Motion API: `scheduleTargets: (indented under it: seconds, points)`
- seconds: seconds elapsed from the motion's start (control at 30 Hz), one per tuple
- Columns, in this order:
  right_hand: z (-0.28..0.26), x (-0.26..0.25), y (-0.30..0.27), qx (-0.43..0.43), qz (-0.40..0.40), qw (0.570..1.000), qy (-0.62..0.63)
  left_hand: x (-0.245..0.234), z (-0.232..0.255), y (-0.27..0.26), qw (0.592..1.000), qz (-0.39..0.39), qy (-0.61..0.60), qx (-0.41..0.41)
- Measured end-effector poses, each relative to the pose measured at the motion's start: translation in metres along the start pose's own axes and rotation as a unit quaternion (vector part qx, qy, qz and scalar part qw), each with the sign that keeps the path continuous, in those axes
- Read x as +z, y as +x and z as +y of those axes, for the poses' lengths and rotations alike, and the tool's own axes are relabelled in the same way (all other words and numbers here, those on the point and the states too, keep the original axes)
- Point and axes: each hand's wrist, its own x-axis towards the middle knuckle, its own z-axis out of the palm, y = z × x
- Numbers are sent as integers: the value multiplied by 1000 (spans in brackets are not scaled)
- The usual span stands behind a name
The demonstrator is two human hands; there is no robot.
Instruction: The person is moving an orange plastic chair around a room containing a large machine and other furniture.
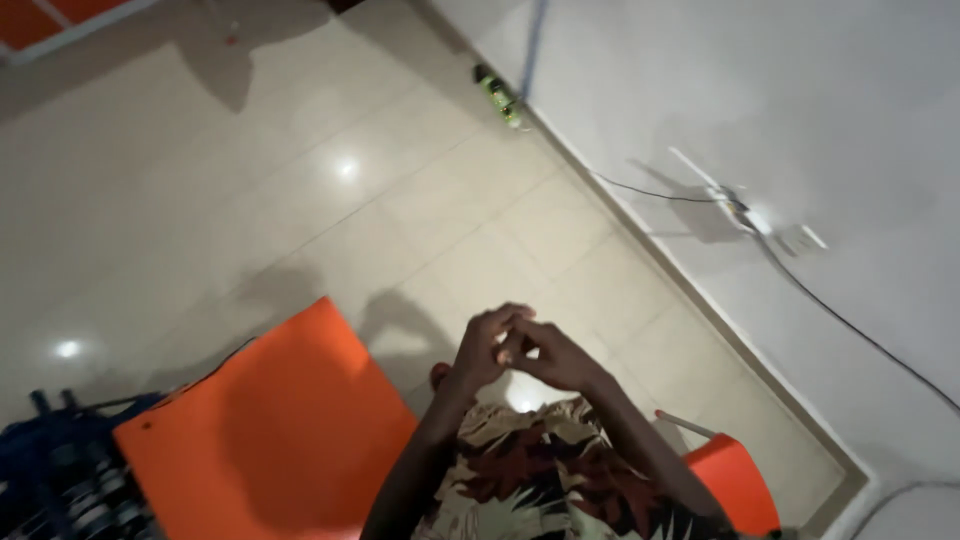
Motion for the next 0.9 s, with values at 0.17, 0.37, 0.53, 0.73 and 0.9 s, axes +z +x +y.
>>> scheduleTargets:
  seconds: [0.17, 0.37, 0.53, 0.73, 0.9]
  points:
    - [-21, -2, 80, 19, -11, 1000, 2, -66, -11, 34, 997, 36, -65, -4]
    - [-3, -4, 141, 105, -6, 994, -12, -97, -45, 60, 982, 56, -152, -94]
    - [28, -5, 202, 73, 8, 995, 62, -140, -96, 98, 968, 47, -184, -163]
    - [16, -27, 312, 218, 6, 974, 62, -233, -127, 169, 994, 8, -87, -64]
    - [0, -62, 405, 21, 18, 999, 25, -321, -102, 248, 994, -12, -57, -97]
